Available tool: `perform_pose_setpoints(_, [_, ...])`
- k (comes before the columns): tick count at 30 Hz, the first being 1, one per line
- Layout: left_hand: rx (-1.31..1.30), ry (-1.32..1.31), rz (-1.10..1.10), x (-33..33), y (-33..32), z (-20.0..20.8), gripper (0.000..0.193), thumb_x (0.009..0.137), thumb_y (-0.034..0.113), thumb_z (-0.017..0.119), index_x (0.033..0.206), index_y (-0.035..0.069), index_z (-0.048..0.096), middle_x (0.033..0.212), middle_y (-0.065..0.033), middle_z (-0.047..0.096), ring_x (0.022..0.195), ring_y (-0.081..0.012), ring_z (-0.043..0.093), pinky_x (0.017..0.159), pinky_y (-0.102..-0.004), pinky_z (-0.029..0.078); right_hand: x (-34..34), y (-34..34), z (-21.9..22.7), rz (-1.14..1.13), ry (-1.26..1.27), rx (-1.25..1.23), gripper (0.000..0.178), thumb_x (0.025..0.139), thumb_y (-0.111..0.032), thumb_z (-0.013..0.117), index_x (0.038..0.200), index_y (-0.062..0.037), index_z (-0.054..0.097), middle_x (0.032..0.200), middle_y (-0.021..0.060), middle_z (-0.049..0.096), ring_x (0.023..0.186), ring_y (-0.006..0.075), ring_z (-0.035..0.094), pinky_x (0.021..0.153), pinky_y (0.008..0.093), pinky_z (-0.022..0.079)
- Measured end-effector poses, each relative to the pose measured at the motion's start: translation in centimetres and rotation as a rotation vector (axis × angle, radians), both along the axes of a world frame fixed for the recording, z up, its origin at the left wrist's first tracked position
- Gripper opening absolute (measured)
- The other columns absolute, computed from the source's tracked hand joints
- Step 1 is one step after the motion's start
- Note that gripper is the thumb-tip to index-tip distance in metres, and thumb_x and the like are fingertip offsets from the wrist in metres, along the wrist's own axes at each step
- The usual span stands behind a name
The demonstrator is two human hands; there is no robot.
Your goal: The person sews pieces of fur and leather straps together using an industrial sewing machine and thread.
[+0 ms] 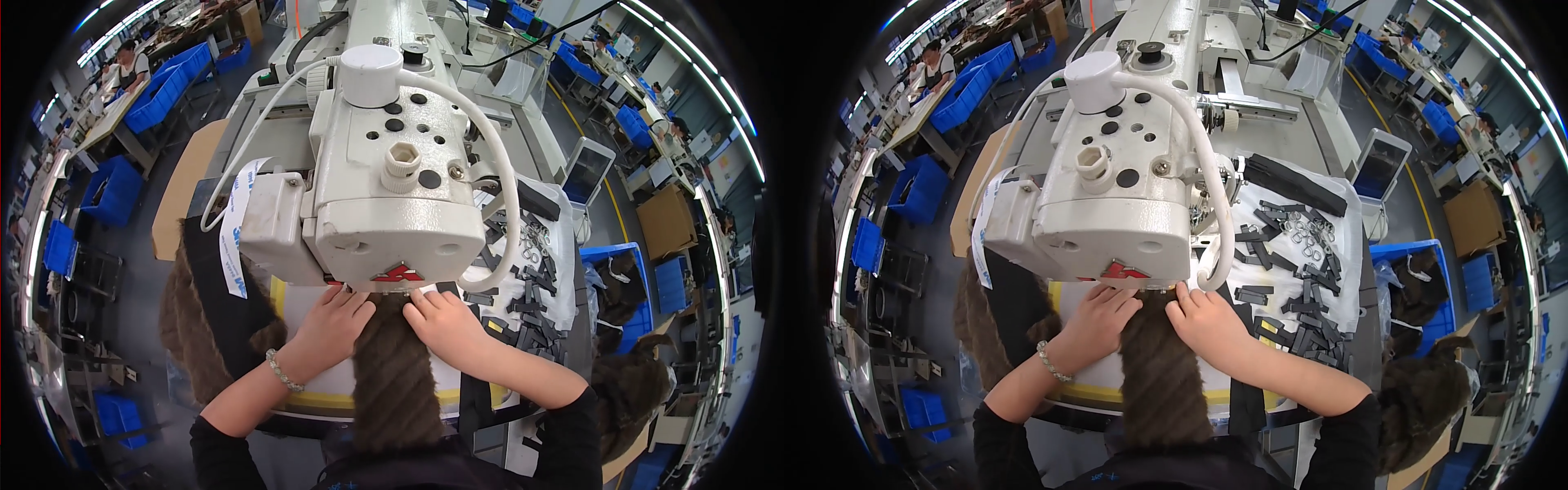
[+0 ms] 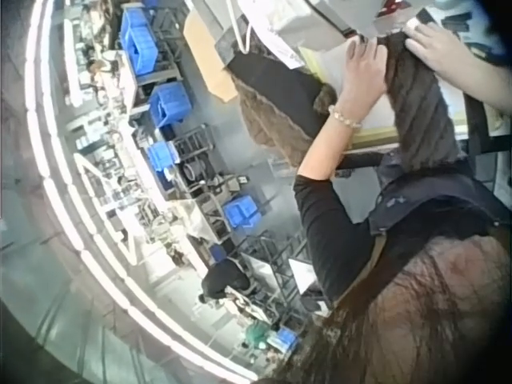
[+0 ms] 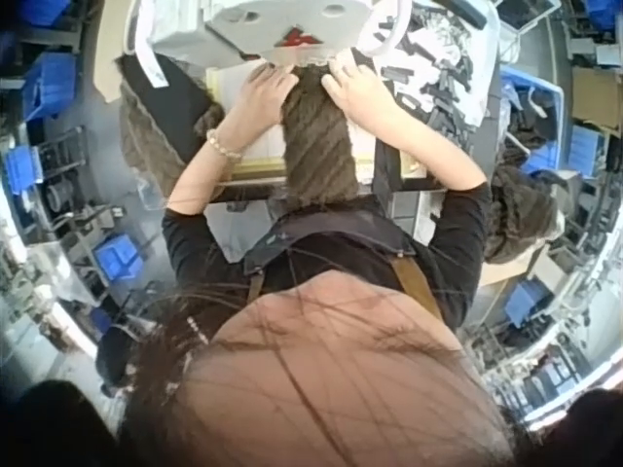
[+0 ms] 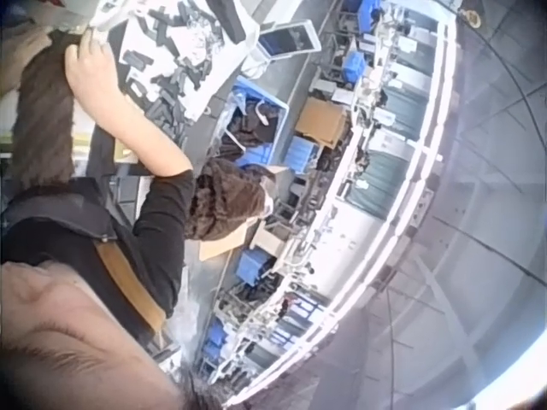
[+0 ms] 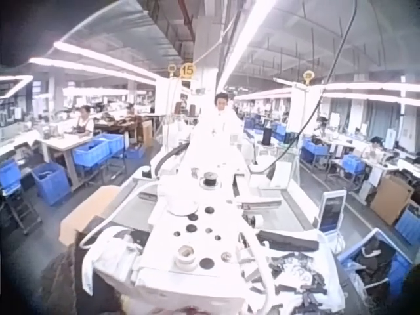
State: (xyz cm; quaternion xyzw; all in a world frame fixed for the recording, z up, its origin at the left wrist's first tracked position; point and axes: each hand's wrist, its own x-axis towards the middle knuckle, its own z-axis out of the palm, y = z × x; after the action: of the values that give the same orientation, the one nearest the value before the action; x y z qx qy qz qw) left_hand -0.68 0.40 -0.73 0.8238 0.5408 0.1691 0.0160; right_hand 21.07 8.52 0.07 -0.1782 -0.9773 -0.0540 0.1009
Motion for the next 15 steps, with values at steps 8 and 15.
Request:
perform_pose_setpoints(8, [-0.062, -0.240, -0.181, 2.4, 0.8, 1.1, 0.043, 0.072, -0.004, 0.058, 0.114, 0.005, 0.062, 0.124, -0.0124, 0.059, 0.116, -0.0275, 0.055, 0.099, -0.0402, 0.043, 1.3, -3.1, 1.0, 0.242, -0.071, 0.020, 0.037, 0.075, -0.013, 0.059, 0.110, -0.0013, 0.061, 0.111, 0.0247, 0.062, 0.075, 0.0224, 0.063, 0.065, 0.0280, 0.048])
perform_pose_setpoints(15, [0.035, -0.132, -0.217, 3.2, 2.4, -0.6, 0.032, 0.079, 0.010, 0.060, 0.110, 0.004, 0.065, 0.104, -0.0076, 0.061, 0.098, -0.0232, 0.057, 0.086, -0.0361, 0.047, 0.5, -5.2, 2.1, 0.168, -0.118, 0.031, 0.033, 0.070, -0.016, 0.059, 0.095, 0.0053, 0.062, 0.107, 0.0315, 0.062, 0.078, 0.0273, 0.067, 0.071, 0.0298, 0.053])
